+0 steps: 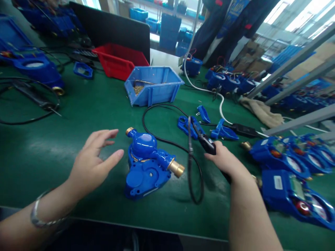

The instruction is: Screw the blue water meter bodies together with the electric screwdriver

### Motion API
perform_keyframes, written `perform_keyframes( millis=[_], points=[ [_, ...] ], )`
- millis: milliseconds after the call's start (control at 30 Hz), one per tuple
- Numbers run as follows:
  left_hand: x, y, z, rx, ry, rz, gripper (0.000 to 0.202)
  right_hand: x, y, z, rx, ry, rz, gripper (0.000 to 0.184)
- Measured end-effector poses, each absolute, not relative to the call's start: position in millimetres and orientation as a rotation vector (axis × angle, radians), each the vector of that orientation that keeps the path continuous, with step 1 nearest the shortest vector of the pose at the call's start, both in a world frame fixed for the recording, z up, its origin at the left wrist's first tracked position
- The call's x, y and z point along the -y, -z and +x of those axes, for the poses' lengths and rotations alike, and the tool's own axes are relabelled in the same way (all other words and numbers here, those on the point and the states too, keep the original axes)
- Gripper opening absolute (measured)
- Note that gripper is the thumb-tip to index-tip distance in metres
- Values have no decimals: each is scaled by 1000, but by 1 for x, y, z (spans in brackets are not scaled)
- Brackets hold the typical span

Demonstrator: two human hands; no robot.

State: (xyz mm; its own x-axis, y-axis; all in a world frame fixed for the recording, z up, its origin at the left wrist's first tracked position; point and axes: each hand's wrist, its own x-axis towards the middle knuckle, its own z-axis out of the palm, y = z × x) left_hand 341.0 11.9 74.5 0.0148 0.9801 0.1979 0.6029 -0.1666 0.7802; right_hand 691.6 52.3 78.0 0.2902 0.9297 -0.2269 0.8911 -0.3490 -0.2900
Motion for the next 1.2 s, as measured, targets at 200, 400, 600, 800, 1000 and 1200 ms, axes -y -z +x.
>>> perform_keyframes(
  millis=[200, 400, 600, 800, 1000, 1200],
  points=[
    [-51, -107, 387, -878, -716, 2359, 23, -30, -77, 687, 1559, -324, -2753, 43],
    [-68, -116, 423, -537, -130, 2611, 31, 47, -114, 618, 1801, -806, -2158, 29],
    [-70, -116, 417, -531, -68, 2587, 25, 58, -63, 587, 1544, -1127, -1822, 59],
    [-66, -115, 392, -579, -135, 2458, 34, 36, -33, 584, 1446, -1519, -1304, 74],
    [-61, -119, 374, -572, -166, 2338, 29, 34, -23, 547, 1438, -1506, -1107, 64],
    [-63, -118, 352, -538, -480, 1877, 24, 37, -30, 535, 1142, -1461, -1134, 72]
  ],
)
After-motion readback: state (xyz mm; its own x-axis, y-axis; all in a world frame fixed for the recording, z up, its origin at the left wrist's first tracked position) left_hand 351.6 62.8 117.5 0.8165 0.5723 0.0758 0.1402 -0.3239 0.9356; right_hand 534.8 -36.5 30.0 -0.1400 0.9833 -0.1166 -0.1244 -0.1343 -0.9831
